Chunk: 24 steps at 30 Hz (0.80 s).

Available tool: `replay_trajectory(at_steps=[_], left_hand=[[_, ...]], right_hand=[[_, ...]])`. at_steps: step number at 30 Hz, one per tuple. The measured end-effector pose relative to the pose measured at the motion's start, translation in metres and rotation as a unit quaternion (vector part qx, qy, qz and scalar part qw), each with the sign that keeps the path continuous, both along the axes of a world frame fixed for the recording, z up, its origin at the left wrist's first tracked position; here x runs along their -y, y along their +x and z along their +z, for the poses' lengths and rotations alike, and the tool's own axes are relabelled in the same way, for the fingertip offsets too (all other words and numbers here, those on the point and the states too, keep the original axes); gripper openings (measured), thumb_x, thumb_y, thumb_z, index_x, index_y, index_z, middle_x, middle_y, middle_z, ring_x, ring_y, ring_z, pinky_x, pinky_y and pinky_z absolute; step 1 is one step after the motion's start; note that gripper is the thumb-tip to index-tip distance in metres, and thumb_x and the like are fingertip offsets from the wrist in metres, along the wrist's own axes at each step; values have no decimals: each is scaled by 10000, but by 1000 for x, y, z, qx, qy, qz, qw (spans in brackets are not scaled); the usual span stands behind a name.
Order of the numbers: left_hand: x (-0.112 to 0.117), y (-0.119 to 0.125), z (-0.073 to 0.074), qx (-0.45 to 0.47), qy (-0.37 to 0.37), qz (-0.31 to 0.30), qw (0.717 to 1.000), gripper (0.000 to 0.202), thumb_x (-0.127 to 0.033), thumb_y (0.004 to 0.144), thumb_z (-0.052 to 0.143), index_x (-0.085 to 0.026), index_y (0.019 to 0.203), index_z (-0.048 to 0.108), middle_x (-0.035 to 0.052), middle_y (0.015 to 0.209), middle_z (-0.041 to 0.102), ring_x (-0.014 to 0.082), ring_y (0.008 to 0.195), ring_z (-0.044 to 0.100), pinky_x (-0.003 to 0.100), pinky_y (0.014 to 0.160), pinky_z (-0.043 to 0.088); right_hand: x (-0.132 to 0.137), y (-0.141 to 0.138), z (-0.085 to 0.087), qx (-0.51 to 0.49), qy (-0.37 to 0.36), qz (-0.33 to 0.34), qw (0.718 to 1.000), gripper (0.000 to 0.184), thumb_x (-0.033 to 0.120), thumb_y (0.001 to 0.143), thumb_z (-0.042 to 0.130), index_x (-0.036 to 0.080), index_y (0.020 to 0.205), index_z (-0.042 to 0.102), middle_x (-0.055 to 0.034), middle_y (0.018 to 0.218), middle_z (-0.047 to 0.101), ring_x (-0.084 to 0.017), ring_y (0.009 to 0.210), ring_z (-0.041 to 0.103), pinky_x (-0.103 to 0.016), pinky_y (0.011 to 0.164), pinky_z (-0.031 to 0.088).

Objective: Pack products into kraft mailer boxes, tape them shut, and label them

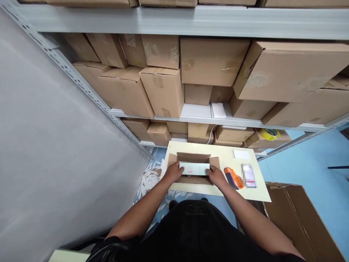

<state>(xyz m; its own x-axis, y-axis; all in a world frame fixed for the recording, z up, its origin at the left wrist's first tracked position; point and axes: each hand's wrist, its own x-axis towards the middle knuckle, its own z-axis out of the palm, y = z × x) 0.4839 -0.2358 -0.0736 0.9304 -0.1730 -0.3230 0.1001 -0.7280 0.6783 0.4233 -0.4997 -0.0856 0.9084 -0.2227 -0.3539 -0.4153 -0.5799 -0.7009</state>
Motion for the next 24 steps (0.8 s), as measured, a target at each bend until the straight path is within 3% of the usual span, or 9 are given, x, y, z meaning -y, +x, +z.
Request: replay_trajectory(at_steps=[3, 6, 9, 12, 14, 16, 20, 24], left_hand=[[-3, -7, -5, 4, -21, 11, 1000, 154, -311, 840, 630, -201, 905, 716, 104, 940, 747, 305, 948, 697, 379, 853, 491], [-11, -18, -3, 25, -62, 30, 997, 213, -302, 870, 589, -208, 1017, 711, 93, 1029, 740, 265, 968, 694, 368, 892, 505], [-26, -29, 1, 119, -83, 56, 988, 244, -272, 869, 575, -229, 1083, 685, 85, 1112, 698, 255, 1062, 658, 376, 985, 491], [-42, -35, -4, 194, -65, 126, 971, 330, -274, 831, 627, -228, 1157, 640, 114, 1226, 617, 290, 1235, 568, 421, 1106, 427], [-48, -38, -12, 155, -84, 192, 966, 492, -336, 815, 680, -208, 1278, 570, 144, 1316, 564, 302, 1264, 553, 445, 1110, 426], [-48, -41, -23, 55, -142, 227, 962, 647, -421, 818, 708, -194, 1382, 484, 174, 1380, 542, 300, 1247, 581, 445, 1073, 453], [-35, -47, -39, -82, -245, 173, 950, 711, -523, 846, 690, -217, 1439, 447, 176, 1414, 576, 303, 1255, 599, 418, 1030, 474], [-29, -45, -43, -181, -293, 162, 925, 637, -452, 822, 690, -274, 1398, 483, 118, 1363, 629, 311, 1276, 581, 437, 983, 504]], right_hand=[[-1, -4, 1, 7, 21, -3, 1000, 254, 403, 842, 608, 228, 978, 730, -63, 916, 759, -257, 880, 680, -319, 767, 453], [4, -20, 3, 51, 35, 0, 998, 244, 415, 863, 561, 243, 942, 715, -35, 878, 751, -244, 839, 675, -317, 756, 462], [19, -46, 0, 86, 19, -30, 996, 282, 469, 889, 527, 245, 835, 690, -29, 816, 736, -245, 795, 662, -326, 736, 469], [33, -70, -12, 32, 27, -70, 997, 411, 584, 893, 528, 233, 715, 648, -36, 722, 715, -247, 748, 664, -333, 713, 488], [38, -78, -23, -26, 79, -92, 992, 474, 659, 869, 549, 217, 739, 663, -56, 780, 740, -251, 782, 691, -337, 717, 517], [36, -77, -33, -51, 153, -118, 980, 519, 698, 850, 565, 201, 900, 706, -93, 988, 766, -260, 898, 717, -344, 743, 553], [20, -54, -43, -35, 261, -158, 952, 590, 662, 834, 637, 214, 1217, 662, -131, 1323, 675, -277, 1153, 669, -346, 799, 593], [13, -29, -48, -87, 295, -206, 929, 479, 480, 783, 751, 215, 1173, 674, -121, 1299, 681, -281, 1194, 634, -343, 817, 613]])
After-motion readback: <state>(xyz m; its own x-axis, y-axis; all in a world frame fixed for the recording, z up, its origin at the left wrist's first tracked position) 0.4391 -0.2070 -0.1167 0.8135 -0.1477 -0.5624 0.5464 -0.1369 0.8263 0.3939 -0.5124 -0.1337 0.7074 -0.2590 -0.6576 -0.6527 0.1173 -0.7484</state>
